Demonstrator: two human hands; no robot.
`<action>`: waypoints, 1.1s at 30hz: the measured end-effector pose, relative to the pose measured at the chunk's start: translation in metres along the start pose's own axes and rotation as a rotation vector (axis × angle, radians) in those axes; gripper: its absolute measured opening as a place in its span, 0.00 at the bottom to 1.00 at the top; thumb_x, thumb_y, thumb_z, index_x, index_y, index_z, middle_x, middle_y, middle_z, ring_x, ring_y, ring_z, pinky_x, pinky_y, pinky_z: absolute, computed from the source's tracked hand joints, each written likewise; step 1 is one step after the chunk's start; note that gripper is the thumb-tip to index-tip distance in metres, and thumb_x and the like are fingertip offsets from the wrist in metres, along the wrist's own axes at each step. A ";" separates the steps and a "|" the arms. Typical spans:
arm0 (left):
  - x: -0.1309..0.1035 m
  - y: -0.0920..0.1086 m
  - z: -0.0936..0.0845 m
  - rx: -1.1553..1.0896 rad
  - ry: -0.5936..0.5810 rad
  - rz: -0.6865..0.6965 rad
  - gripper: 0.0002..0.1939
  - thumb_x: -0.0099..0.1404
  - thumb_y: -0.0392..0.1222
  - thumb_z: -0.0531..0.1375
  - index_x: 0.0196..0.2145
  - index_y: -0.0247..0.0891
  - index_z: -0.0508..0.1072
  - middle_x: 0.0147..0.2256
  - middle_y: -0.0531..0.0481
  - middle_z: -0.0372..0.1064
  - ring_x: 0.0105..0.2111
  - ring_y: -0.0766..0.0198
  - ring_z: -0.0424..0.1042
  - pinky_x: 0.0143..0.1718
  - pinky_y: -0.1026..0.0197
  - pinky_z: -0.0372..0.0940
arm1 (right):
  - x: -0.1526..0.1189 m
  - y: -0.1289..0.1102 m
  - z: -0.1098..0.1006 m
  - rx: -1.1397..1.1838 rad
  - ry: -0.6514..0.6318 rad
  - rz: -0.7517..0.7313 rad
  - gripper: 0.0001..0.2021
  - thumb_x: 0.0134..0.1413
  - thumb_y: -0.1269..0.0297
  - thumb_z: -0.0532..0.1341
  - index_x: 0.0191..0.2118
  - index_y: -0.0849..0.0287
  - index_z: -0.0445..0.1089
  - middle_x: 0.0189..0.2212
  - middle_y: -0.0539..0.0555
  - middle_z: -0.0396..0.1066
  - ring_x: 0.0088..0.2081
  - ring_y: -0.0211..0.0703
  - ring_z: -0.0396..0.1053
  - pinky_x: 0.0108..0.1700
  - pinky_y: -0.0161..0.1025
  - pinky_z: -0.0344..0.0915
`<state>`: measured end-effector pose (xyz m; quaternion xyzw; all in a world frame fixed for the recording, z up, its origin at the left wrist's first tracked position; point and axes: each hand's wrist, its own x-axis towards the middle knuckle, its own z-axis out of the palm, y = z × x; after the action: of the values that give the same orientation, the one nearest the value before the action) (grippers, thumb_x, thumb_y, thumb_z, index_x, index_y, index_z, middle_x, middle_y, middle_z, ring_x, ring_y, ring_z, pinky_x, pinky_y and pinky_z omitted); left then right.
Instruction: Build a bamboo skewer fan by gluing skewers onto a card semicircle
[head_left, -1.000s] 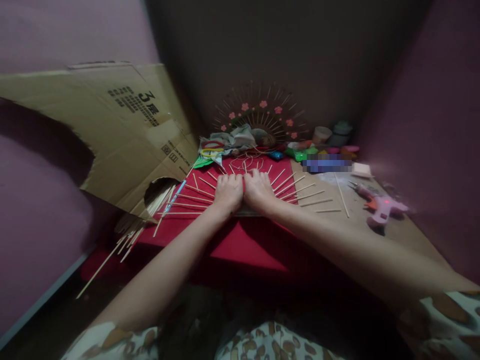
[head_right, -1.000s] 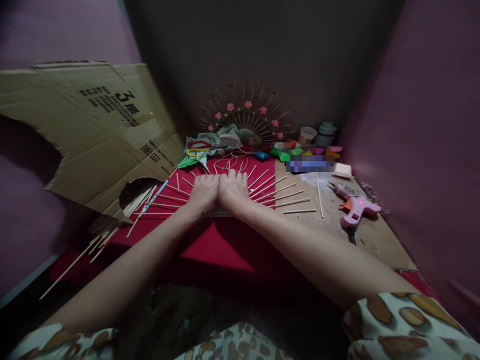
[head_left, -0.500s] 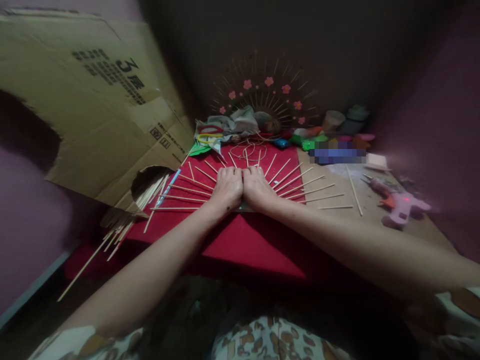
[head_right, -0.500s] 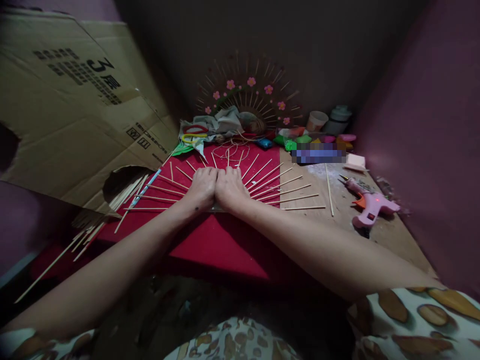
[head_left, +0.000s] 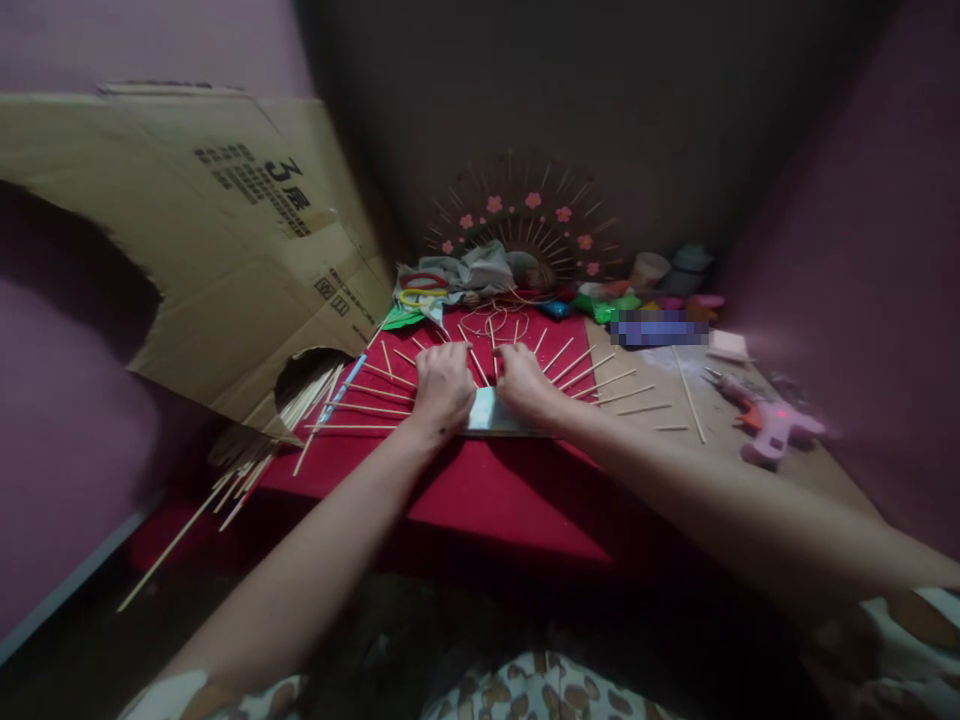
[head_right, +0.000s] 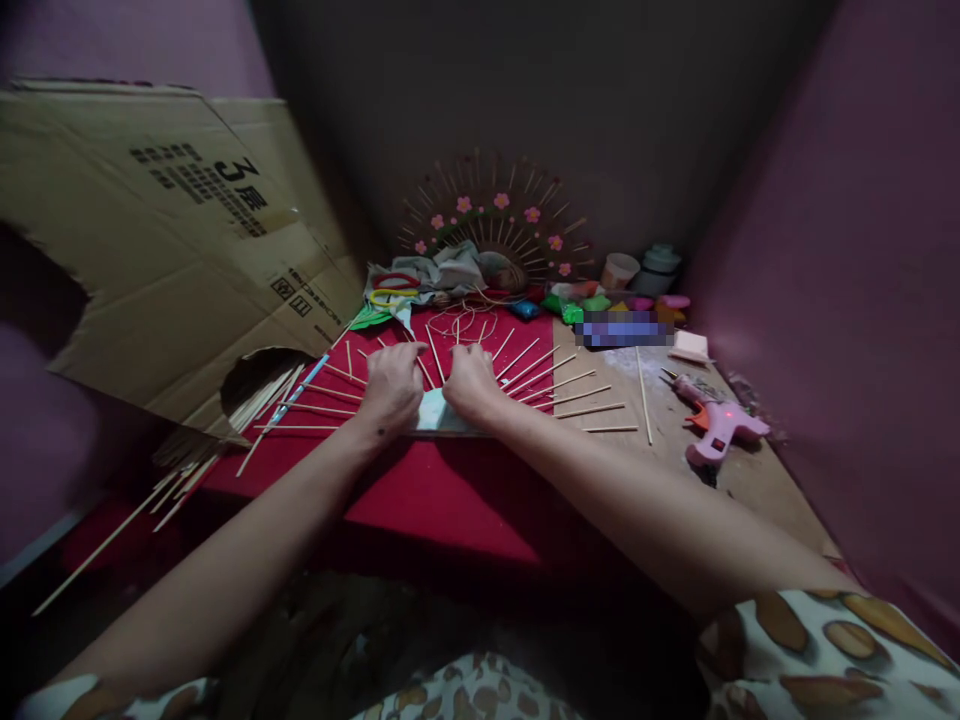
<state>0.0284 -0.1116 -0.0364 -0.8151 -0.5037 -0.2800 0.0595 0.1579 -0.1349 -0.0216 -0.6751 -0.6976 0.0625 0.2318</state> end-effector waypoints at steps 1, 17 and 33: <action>0.001 -0.002 -0.002 -0.020 0.032 -0.018 0.19 0.62 0.30 0.47 0.48 0.32 0.68 0.45 0.39 0.71 0.47 0.51 0.66 0.52 0.49 0.56 | 0.001 0.002 -0.007 0.018 0.013 0.014 0.22 0.50 0.80 0.51 0.52 0.68 0.65 0.48 0.65 0.66 0.49 0.49 0.64 0.51 0.44 0.61; 0.002 -0.004 -0.007 -0.386 0.279 -0.114 0.05 0.60 0.37 0.60 0.30 0.38 0.64 0.29 0.49 0.68 0.32 0.60 0.67 0.38 0.57 0.63 | -0.033 0.030 -0.042 0.538 0.319 -0.035 0.09 0.51 0.67 0.61 0.24 0.57 0.60 0.21 0.48 0.64 0.25 0.36 0.59 0.31 0.37 0.55; 0.001 -0.003 -0.004 -0.749 0.342 0.118 0.09 0.55 0.37 0.66 0.24 0.38 0.67 0.28 0.53 0.67 0.32 0.64 0.68 0.39 0.57 0.64 | -0.040 0.047 -0.044 0.559 0.436 -0.170 0.12 0.59 0.61 0.52 0.26 0.54 0.53 0.20 0.45 0.53 0.22 0.35 0.52 0.28 0.36 0.51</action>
<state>0.0248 -0.1113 -0.0330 -0.7495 -0.3026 -0.5714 -0.1421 0.2179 -0.1800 -0.0113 -0.5227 -0.6412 0.0859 0.5553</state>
